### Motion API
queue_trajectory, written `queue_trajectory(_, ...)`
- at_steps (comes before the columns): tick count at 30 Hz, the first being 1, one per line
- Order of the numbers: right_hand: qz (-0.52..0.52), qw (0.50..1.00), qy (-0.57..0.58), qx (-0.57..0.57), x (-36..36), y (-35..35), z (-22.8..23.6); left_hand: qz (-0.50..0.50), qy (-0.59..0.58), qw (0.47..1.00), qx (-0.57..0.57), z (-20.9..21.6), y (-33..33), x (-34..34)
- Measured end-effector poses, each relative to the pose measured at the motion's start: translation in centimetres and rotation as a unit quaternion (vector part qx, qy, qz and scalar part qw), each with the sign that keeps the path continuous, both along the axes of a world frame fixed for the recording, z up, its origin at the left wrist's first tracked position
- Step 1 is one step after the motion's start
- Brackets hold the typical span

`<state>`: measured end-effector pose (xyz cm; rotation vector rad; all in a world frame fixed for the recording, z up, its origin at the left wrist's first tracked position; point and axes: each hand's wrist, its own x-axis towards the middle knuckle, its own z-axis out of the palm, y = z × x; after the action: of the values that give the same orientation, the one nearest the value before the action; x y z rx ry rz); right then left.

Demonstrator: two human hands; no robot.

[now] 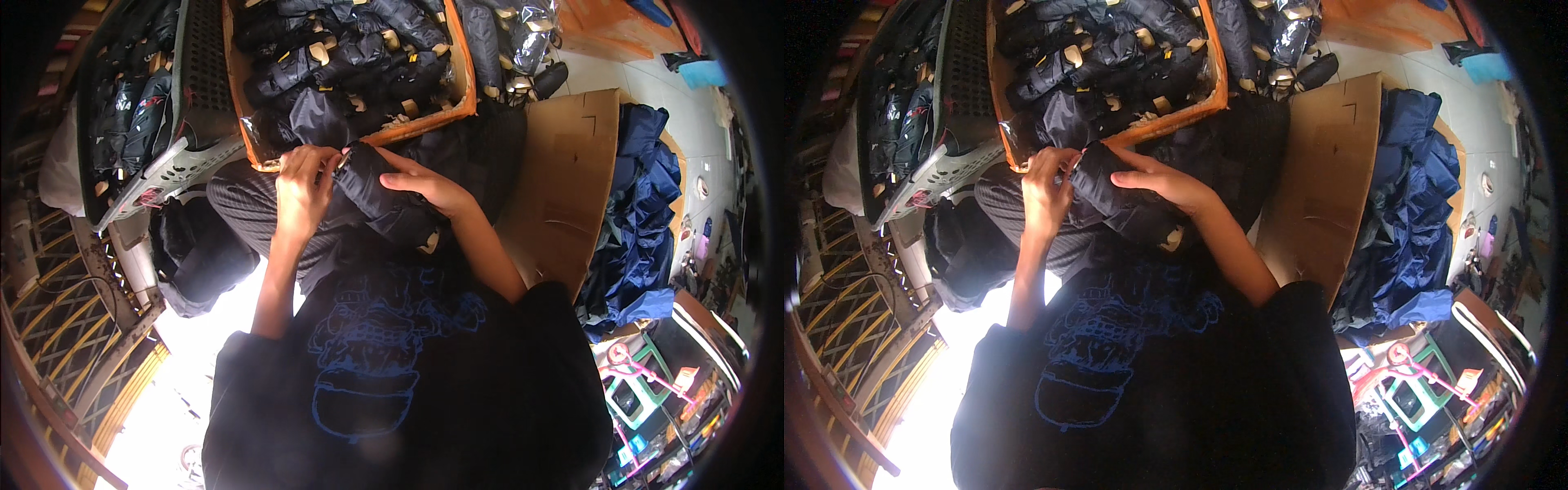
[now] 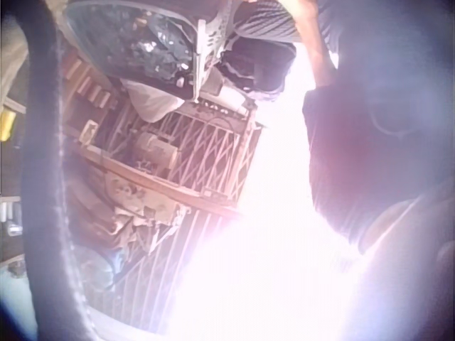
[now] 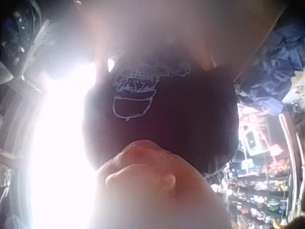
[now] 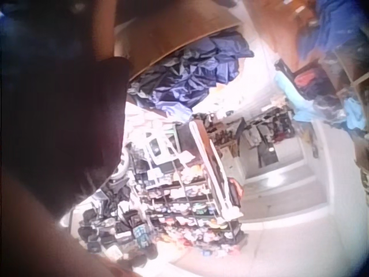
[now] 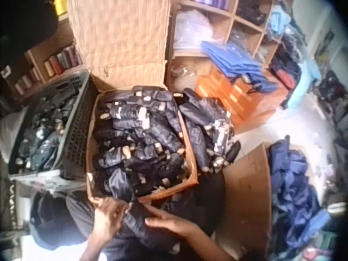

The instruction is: The person folds dark blue garments and places them into black plastic bags. They then seal the bags with yellow ties and place them into a basket. The person repeats this process with multiple garments.

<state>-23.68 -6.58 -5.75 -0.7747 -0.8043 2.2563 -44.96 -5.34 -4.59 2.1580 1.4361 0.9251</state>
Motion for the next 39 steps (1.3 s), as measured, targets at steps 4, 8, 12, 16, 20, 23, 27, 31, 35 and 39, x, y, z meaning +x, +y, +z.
queue_trajectory(4,0.01,0.999,-0.051,0.014,0.5,0.4,0.0,0.03,-0.067,0.996,-0.042,1.2,-0.2,0.6)
queue_trajectory(8,-0.006,0.994,-0.097,0.053,0.6,0.1,0.8,0.033,-0.068,0.996,-0.05,1.5,-0.5,0.9)
queue_trajectory(12,-0.092,0.978,-0.157,0.104,-0.1,-0.9,0.2,0.05,-0.071,0.995,-0.051,2.0,-0.8,1.3)
queue_trajectory(16,-0.098,0.945,-0.244,0.196,-0.4,-1.7,0.2,0.09,-0.133,0.984,-0.075,1.8,-1.5,1.8)
queue_trajectory(20,-0.124,0.938,-0.275,0.173,-1.0,-2.8,1.0,0.101,-0.135,0.982,-0.082,2.1,-2.2,2.2)
queue_trajectory(23,-0.168,0.926,-0.282,0.186,-1.2,-3.6,1.1,0.061,-0.118,0.99,-0.05,1.7,-2.9,2.4)
queue_trajectory(27,-0.154,0.907,-0.341,0.191,-0.9,-4.7,1.0,0.045,-0.096,0.994,-0.038,0.9,-3.8,2.5)
queue_trajectory(31,-0.17,0.863,-0.372,0.297,-1.7,-5.4,0.8,0.034,-0.1,0.994,-0.033,0.6,-5.1,3.2)
queue_trajectory(35,-0.163,0.846,-0.425,0.278,-2.2,-6.4,1.1,0.057,-0.173,0.98,-0.085,0.4,-5.7,3.5)
queue_trajectory(39,-0.149,0.831,-0.451,0.29,-2.1,-6.8,2.1,0.07,-0.197,0.973,-0.102,-0.5,-6.2,3.1)
